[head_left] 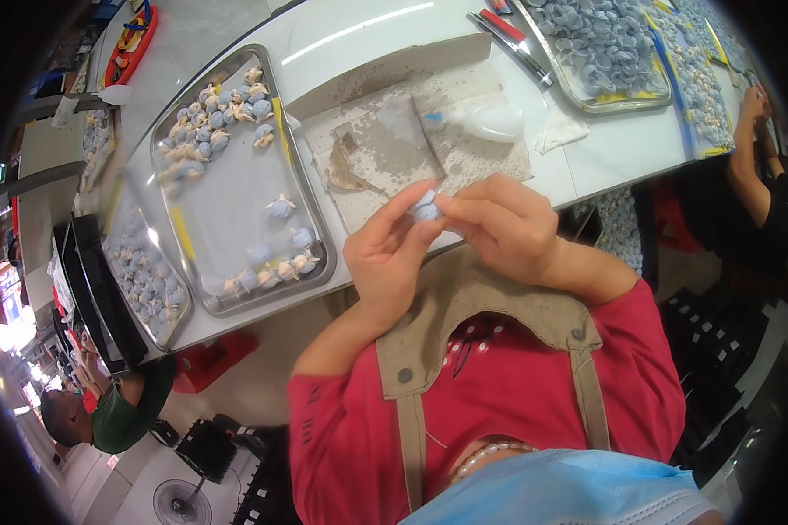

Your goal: The person assembles small components and toy parts by hand, applying glue from a glue bottle to join them together.

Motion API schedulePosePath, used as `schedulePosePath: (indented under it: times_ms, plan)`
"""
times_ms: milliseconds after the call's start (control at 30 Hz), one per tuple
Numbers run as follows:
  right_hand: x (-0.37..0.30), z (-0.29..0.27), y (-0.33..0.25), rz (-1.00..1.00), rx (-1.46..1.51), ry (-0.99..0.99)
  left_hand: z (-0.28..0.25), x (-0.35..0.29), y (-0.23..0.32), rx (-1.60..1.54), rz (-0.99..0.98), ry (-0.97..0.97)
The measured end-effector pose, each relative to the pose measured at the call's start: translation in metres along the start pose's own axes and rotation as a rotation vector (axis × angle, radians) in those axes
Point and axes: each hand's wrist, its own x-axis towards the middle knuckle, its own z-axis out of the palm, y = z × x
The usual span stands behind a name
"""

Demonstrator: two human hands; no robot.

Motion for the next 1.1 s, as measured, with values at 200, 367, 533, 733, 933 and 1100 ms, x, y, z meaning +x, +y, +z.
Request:
schedulePosePath:
  times_ms: [200, 367, 533, 733, 933, 1100]
  plan:
    - [0.003, -0.001, 0.002, 0.032, 0.082, -0.020, -0.011, 0.001, -0.002, 0.203, 0.093, -0.046]
    - [0.014, -0.011, 0.008, 0.142, 0.234, -0.162, -0.011, 0.002, -0.003, 0.168, 0.186, -0.114]
    - [0.017, -0.013, 0.011, 0.537, 0.781, -0.363, -0.007, 0.001, -0.003, -0.073, 0.133, -0.174]
    - [0.014, -0.016, 0.015, 0.449, 0.713, -0.458, -0.011, 0.000, 0.002, 0.057, 0.128, -0.216]
    - [0.009, -0.014, 0.015, 0.410, 0.734, -0.368, -0.012, 0.002, 0.002, 0.144, 0.114, -0.245]
    - [0.005, -0.013, 0.017, 0.418, 0.763, -0.349, -0.010, 0.002, 0.002, 0.176, 0.118, -0.255]
